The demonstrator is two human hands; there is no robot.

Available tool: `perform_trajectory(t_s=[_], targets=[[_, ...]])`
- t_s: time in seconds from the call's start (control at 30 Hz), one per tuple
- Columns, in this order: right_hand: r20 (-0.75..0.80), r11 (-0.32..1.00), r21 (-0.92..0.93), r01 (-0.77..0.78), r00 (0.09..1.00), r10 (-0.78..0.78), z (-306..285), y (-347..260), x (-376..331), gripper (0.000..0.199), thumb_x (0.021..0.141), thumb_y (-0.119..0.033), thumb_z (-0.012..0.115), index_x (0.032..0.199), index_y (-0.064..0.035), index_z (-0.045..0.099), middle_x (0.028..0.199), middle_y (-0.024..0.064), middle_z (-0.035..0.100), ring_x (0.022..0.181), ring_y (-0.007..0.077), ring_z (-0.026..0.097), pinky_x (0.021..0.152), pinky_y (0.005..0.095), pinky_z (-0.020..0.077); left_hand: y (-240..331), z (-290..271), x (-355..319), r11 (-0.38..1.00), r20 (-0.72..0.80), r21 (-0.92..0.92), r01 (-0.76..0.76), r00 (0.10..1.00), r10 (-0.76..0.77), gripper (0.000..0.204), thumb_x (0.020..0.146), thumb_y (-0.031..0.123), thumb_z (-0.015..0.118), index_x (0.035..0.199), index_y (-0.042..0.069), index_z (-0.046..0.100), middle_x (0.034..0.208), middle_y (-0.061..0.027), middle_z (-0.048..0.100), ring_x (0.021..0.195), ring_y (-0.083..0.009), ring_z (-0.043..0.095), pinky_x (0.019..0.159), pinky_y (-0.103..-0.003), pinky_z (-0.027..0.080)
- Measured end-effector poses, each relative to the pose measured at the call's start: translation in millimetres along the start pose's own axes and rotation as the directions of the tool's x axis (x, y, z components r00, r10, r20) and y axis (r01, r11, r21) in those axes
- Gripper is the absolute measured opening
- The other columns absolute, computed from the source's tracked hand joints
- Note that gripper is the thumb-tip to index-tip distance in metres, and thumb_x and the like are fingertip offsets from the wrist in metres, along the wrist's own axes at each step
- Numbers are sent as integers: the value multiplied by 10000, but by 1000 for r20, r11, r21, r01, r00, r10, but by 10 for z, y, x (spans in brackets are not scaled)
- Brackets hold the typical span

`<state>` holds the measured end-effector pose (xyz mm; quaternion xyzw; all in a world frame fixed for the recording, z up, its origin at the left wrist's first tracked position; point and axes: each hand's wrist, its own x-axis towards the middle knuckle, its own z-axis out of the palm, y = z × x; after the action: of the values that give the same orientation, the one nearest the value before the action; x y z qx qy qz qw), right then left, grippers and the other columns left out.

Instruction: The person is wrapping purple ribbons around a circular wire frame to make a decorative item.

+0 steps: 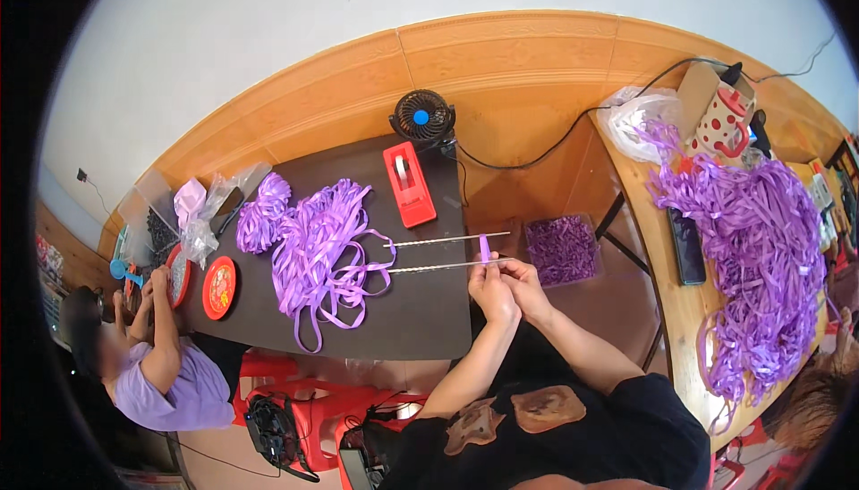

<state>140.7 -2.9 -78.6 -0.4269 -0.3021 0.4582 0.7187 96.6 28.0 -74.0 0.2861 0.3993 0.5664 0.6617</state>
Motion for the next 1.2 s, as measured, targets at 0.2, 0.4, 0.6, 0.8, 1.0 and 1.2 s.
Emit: perform_trajectory(t_s=[0.2, 0.4, 0.6, 0.8, 1.0, 1.2], targets=[[37, 991, 83, -104, 994, 101, -4, -17, -13, 113, 893, -48, 533, 901, 11, 630, 849, 30, 635, 741, 73, 566, 673, 218, 465, 159, 70, -61, 999, -25, 44, 27, 999, -26, 151, 911, 12, 448, 985, -36, 570, 964, -71, 576, 868, -132, 537, 779, -245, 434], [-8, 995, 46, -92, 996, 92, 92, -63, -50, 124, 898, -57, 531, 817, -6, 610, 777, 16, 616, 681, 63, 543, 611, 209, 446, 369, 57, -195, 992, 46, 67, 111, 992, -114, 137, 927, 64, 433, 945, -7, 549, 902, -47, 555, 820, -126, 519, 751, -254, 425], [-19, 988, 28, -149, 989, 150, 223, -202, -65, 135, 902, -75, 540, 811, -9, 614, 753, 26, 623, 651, 72, 549, 583, 215, 446, 662, -125, -90, 910, 205, -3, 414, 891, -405, 277, 971, 321, 412, 896, 91, 547, 863, -12, 538, 790, -144, 499, 726, -292, 410], [4, 975, 62, -215, 977, 215, 252, -331, -66, 151, 902, -99, 549, 782, -43, 622, 739, 34, 641, 618, 96, 585, 550, 218, 457, 949, -162, -30, 815, 351, 124, 567, 743, -570, 468, 971, 474, 292, 942, 103, 577, 854, 1, 529, 832, -161, 443, 868, -367, 311], [2, 966, 56, -251, 968, 251, 267, -334, -60, 140, 896, -99, 556, 789, -41, 624, 741, 35, 639, 625, 99, 581, 555, 224, 456, 889, -234, 16, 807, 389, 90, 583, 726, -568, 498, 966, 481, 302, 1024, 74, 583, 889, -11, 533, 848, -160, 432, 898, -364, 303], [-30, 970, 36, -240, 970, 241, 298, -434, -70, 132, 887, -88, 555, 789, -41, 629, 745, 38, 637, 631, 102, 577, 560, 229, 451, 921, -251, 24, 792, 445, 51, 608, 696, -563, 558, 937, 543, 332, 1079, 52, 557, 934, -20, 540, 870, -170, 441, 904, -364, 302]])
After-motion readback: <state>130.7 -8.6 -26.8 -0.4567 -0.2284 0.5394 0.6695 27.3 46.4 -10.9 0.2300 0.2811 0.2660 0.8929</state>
